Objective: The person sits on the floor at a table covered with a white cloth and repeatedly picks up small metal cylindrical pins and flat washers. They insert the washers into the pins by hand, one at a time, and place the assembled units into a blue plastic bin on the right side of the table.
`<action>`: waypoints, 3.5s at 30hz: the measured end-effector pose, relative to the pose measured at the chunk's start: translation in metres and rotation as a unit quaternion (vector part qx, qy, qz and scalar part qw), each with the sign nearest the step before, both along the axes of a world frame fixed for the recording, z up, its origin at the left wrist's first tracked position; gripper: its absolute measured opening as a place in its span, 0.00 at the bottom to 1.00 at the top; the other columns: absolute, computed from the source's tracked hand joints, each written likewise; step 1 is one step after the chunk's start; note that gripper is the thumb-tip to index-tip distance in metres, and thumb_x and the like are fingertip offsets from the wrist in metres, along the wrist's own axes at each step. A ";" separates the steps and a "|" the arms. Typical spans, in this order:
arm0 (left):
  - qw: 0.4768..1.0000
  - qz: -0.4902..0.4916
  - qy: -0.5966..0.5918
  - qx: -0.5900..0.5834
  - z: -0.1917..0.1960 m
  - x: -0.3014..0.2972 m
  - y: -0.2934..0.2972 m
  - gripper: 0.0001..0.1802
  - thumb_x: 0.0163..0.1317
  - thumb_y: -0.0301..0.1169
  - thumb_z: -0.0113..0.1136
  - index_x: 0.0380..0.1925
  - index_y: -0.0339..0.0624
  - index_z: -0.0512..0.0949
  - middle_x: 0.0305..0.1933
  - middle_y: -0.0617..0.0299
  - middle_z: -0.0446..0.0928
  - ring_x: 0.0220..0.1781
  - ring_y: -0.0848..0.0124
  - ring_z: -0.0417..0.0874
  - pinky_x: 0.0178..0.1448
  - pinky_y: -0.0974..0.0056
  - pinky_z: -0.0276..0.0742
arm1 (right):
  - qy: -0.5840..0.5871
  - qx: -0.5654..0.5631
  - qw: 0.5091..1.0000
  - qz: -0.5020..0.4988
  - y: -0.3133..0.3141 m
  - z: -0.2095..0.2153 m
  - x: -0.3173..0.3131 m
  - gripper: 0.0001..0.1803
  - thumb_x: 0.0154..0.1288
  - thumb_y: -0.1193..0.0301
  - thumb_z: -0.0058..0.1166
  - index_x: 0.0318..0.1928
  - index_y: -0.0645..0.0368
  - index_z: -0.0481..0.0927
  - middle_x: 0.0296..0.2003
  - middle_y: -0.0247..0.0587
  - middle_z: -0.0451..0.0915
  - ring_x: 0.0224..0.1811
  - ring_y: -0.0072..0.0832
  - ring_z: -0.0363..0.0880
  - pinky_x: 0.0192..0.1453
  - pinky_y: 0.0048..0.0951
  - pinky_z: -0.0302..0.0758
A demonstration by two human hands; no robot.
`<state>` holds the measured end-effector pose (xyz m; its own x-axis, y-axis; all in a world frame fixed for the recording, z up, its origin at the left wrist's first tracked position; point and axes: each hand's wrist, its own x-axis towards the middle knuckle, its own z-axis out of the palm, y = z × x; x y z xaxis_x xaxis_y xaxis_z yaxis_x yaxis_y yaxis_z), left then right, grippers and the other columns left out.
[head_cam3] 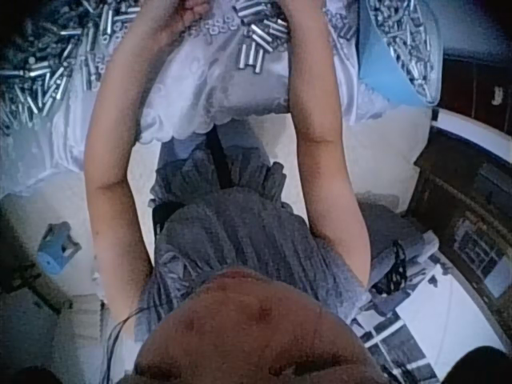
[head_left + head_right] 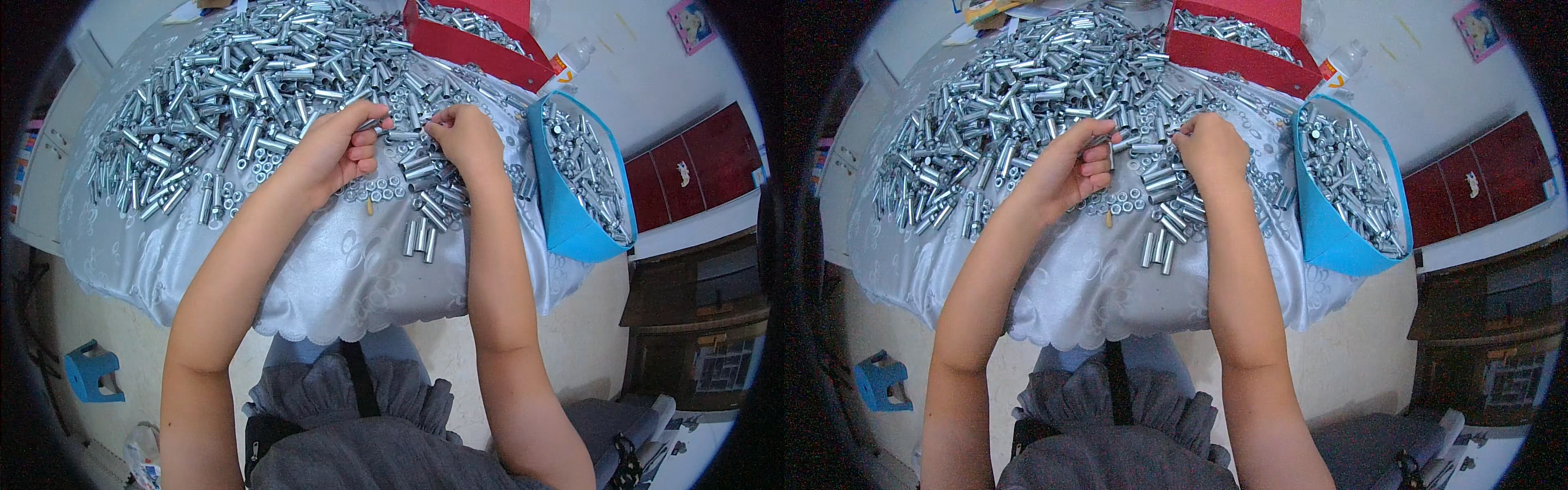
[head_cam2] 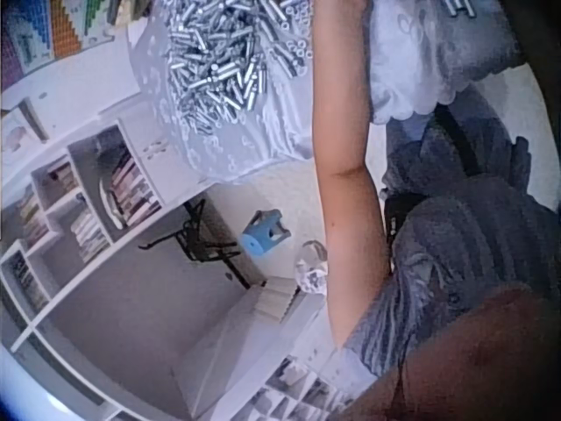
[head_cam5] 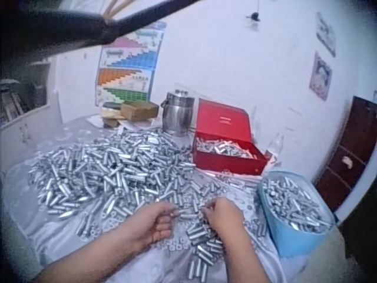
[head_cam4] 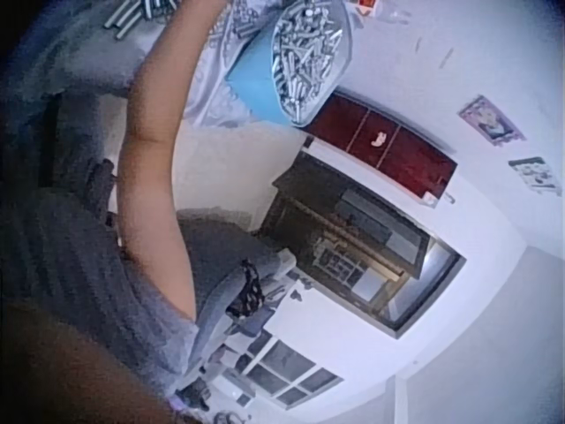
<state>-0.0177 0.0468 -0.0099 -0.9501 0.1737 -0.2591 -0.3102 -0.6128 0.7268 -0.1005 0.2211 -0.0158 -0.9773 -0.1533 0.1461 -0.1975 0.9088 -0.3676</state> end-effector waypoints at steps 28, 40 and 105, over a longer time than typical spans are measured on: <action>1.000 0.009 0.013 -0.016 0.000 0.000 -0.006 0.12 0.56 0.36 0.53 0.29 0.35 0.73 0.15 0.74 0.57 0.15 0.83 0.55 0.22 0.75 0.56 | -0.109 -0.449 0.830 0.312 -0.026 0.016 0.031 0.10 0.61 0.72 0.50 0.41 0.66 0.75 0.31 0.37 0.78 0.36 0.20 0.77 0.40 0.18 0.71; 0.999 0.035 0.001 0.038 0.004 0.003 -0.001 0.10 0.62 0.38 0.48 0.27 0.45 0.67 0.16 0.74 0.57 0.16 0.83 0.55 0.20 0.76 0.54 | -0.097 -0.448 0.836 0.301 -0.026 0.018 0.031 0.11 0.54 0.74 0.57 0.40 0.63 0.78 0.30 0.33 0.78 0.31 0.14 0.71 0.36 0.15 0.69; 0.999 0.041 -0.005 -0.008 0.002 0.002 -0.002 0.12 0.64 0.41 0.47 0.33 0.43 0.69 0.15 0.76 0.52 0.15 0.84 0.49 0.18 0.77 0.49 | -0.051 -0.318 0.900 0.293 -0.015 0.023 0.030 0.10 0.50 0.70 0.61 0.33 0.59 0.80 0.25 0.29 0.73 0.23 0.15 0.66 0.27 0.17 0.65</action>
<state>-0.0157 0.0444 -0.0078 -0.9586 0.0905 -0.2701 -0.2658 -0.6248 0.7341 -0.0704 0.2059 0.0070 -0.7698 -0.5628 0.3011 -0.5100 0.2588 -0.8203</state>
